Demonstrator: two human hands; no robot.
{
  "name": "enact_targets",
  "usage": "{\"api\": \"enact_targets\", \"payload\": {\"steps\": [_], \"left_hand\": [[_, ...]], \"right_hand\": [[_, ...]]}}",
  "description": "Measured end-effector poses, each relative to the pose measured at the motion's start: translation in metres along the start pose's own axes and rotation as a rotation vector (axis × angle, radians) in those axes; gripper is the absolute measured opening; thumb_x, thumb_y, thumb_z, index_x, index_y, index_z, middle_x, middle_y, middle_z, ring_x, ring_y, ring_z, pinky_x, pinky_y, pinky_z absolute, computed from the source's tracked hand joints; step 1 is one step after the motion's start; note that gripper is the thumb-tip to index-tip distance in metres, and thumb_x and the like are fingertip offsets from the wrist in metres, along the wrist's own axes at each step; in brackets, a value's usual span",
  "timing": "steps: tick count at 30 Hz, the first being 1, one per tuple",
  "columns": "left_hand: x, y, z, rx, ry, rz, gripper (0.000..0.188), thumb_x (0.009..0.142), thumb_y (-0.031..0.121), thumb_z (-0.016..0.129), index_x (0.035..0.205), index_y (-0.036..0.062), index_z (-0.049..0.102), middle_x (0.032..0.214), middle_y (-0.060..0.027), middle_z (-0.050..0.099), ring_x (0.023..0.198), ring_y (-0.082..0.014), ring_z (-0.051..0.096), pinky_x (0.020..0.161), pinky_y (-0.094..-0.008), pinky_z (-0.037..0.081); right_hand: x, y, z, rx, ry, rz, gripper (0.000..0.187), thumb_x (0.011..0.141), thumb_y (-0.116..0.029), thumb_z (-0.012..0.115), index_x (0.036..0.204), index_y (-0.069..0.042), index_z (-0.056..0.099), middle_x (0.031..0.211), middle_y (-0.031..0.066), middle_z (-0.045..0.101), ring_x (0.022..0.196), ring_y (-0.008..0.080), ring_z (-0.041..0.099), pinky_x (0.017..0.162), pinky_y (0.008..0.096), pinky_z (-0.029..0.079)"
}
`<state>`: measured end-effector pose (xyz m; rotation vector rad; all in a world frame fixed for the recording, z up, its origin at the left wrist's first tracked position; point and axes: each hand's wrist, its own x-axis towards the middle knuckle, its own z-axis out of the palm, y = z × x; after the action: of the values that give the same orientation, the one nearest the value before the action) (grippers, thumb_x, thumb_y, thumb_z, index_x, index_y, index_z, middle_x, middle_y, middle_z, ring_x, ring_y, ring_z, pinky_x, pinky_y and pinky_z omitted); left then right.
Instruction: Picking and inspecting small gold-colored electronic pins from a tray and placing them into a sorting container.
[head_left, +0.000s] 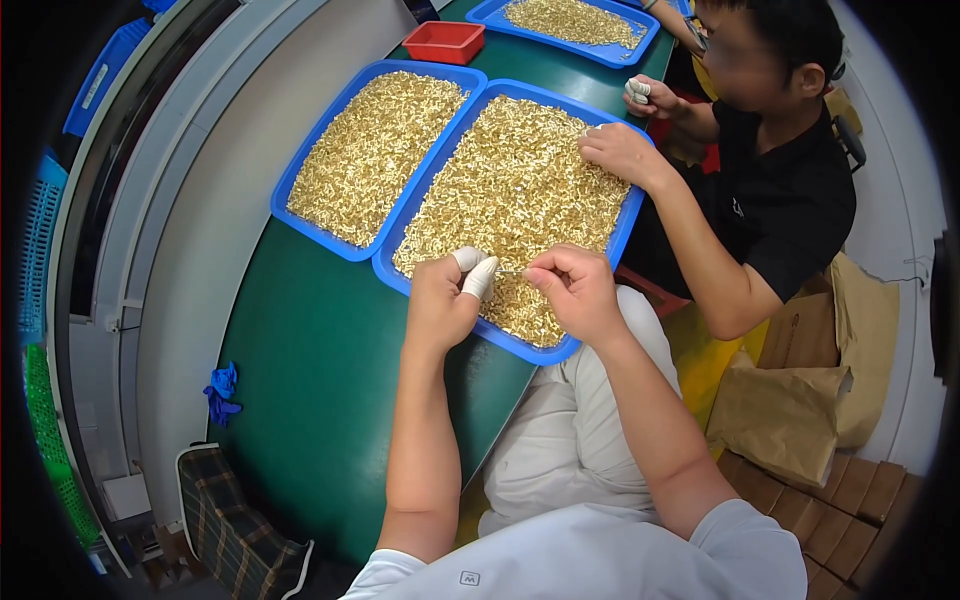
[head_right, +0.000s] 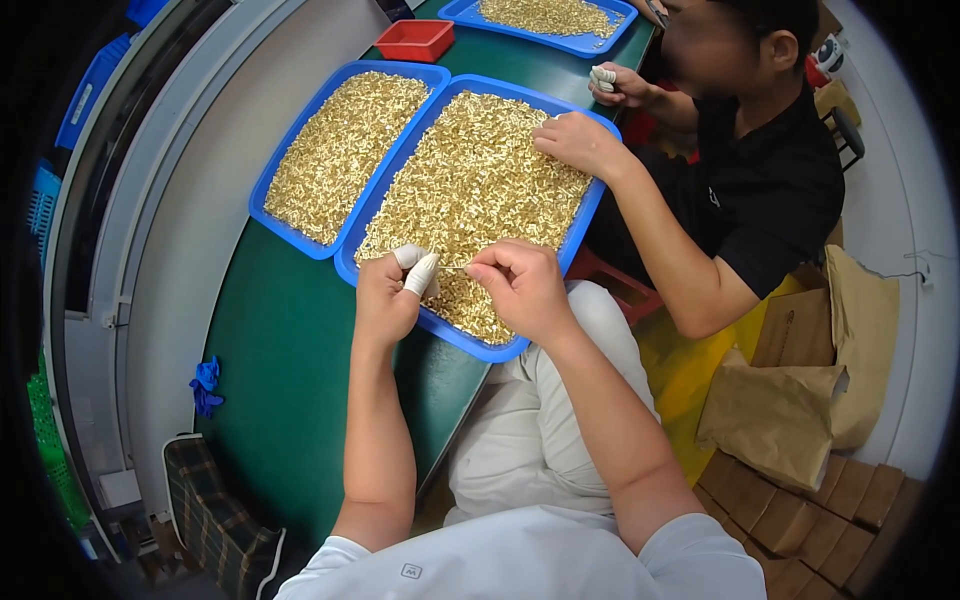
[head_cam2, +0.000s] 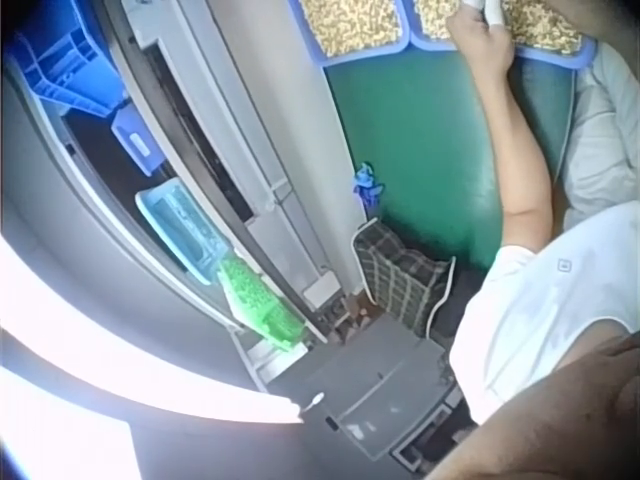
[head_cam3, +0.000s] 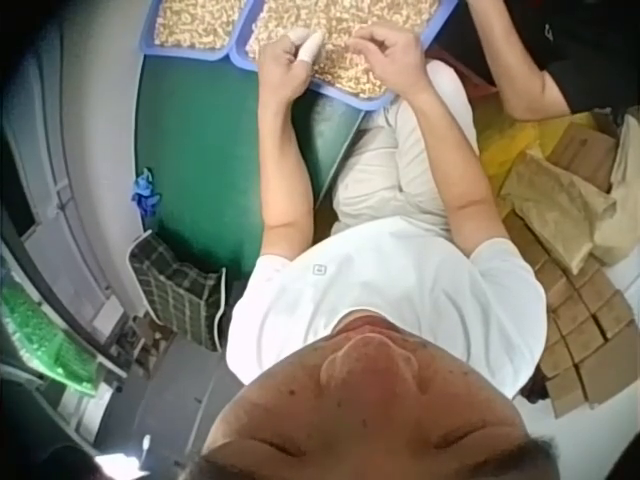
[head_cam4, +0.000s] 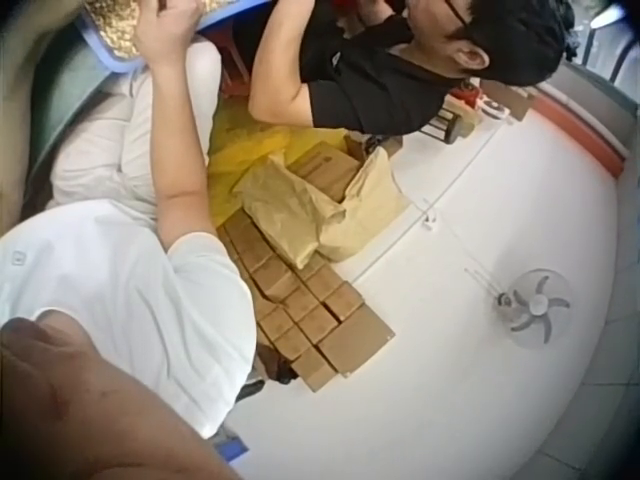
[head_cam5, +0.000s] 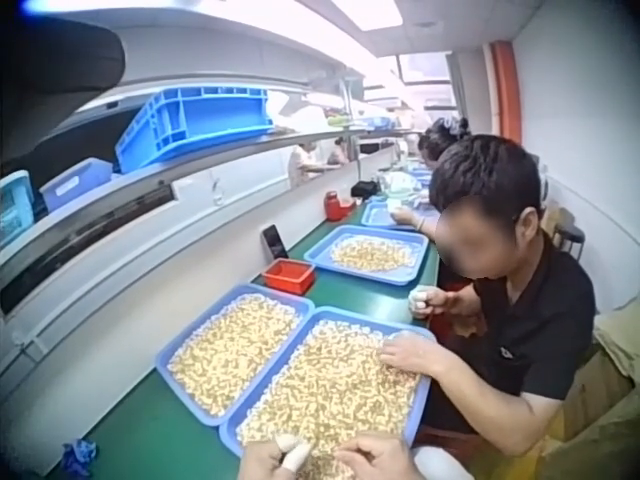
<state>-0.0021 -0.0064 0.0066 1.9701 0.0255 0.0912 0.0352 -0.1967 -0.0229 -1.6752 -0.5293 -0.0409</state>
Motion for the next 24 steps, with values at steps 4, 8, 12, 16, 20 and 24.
{"api": "enact_targets", "payload": {"steps": [4, 8, 12, 16, 20, 24], "left_hand": [[0.001, 0.002, 0.005, 0.023, 0.022, 0.019, 0.031, 0.097, 0.013, 0.061, 0.068, 0.0018, 0.061, 0.059, -0.0001, 0.059, 0.056, -0.0067, 0.052, 0.051, -0.0251, 0.040], [0.000, -0.001, 0.002, -0.008, -0.015, -0.067, 0.033, 0.097, 0.015, 0.063, 0.067, 0.0022, 0.060, 0.059, -0.0004, 0.058, 0.056, -0.0067, 0.052, 0.051, -0.0248, 0.039], [0.001, -0.003, 0.006, -0.079, -0.025, -0.079, 0.032, 0.096, 0.015, 0.064, 0.067, 0.0019, 0.061, 0.060, -0.0008, 0.060, 0.056, -0.0067, 0.053, 0.052, -0.0244, 0.041], [0.000, -0.003, 0.013, -0.154, 0.031, -0.012, 0.024, 0.092, 0.012, 0.069, 0.071, 0.0005, 0.066, 0.064, -0.0014, 0.063, 0.059, -0.0059, 0.055, 0.054, -0.0241, 0.042], [-0.002, 0.001, 0.011, -0.084, 0.058, 0.062, 0.019, 0.089, 0.010, 0.073, 0.074, 0.0004, 0.068, 0.064, -0.0006, 0.063, 0.059, -0.0050, 0.054, 0.053, -0.0238, 0.041], [-0.001, -0.006, 0.004, 0.022, -0.032, 0.018, 0.022, 0.090, 0.012, 0.073, 0.072, 0.0009, 0.068, 0.061, 0.0016, 0.061, 0.057, -0.0047, 0.051, 0.051, -0.0242, 0.039]], "right_hand": [[0.000, 0.000, 0.000, 0.000, 0.016, -0.004, 0.007, 0.086, -0.002, 0.070, 0.082, 0.003, 0.067, 0.072, 0.0032, 0.059, 0.062, 0.0084, 0.052, 0.055, 0.0240, 0.040], [0.000, 0.002, 0.001, 0.017, 0.029, -0.009, 0.005, 0.086, 0.000, 0.069, 0.083, 0.002, 0.067, 0.072, 0.0029, 0.060, 0.065, 0.0087, 0.053, 0.057, 0.0240, 0.041], [-0.001, 0.005, 0.001, 0.050, 0.027, 0.003, 0.004, 0.087, 0.000, 0.069, 0.084, 0.001, 0.066, 0.074, 0.0030, 0.061, 0.064, 0.0084, 0.053, 0.057, 0.0240, 0.041], [-0.001, 0.001, 0.000, 0.055, 0.040, 0.104, 0.013, 0.091, -0.006, 0.067, 0.081, 0.002, 0.065, 0.070, 0.0030, 0.060, 0.062, 0.0085, 0.053, 0.056, 0.0250, 0.041], [0.000, 0.000, -0.003, -0.020, 0.001, 0.101, 0.019, 0.093, -0.010, 0.065, 0.079, 0.002, 0.065, 0.066, 0.0028, 0.058, 0.061, 0.0093, 0.052, 0.056, 0.0262, 0.041], [0.000, 0.004, -0.001, -0.018, 0.008, 0.021, 0.017, 0.093, -0.009, 0.066, 0.079, 0.001, 0.065, 0.067, 0.0029, 0.059, 0.060, 0.0094, 0.052, 0.055, 0.0263, 0.041]]}}
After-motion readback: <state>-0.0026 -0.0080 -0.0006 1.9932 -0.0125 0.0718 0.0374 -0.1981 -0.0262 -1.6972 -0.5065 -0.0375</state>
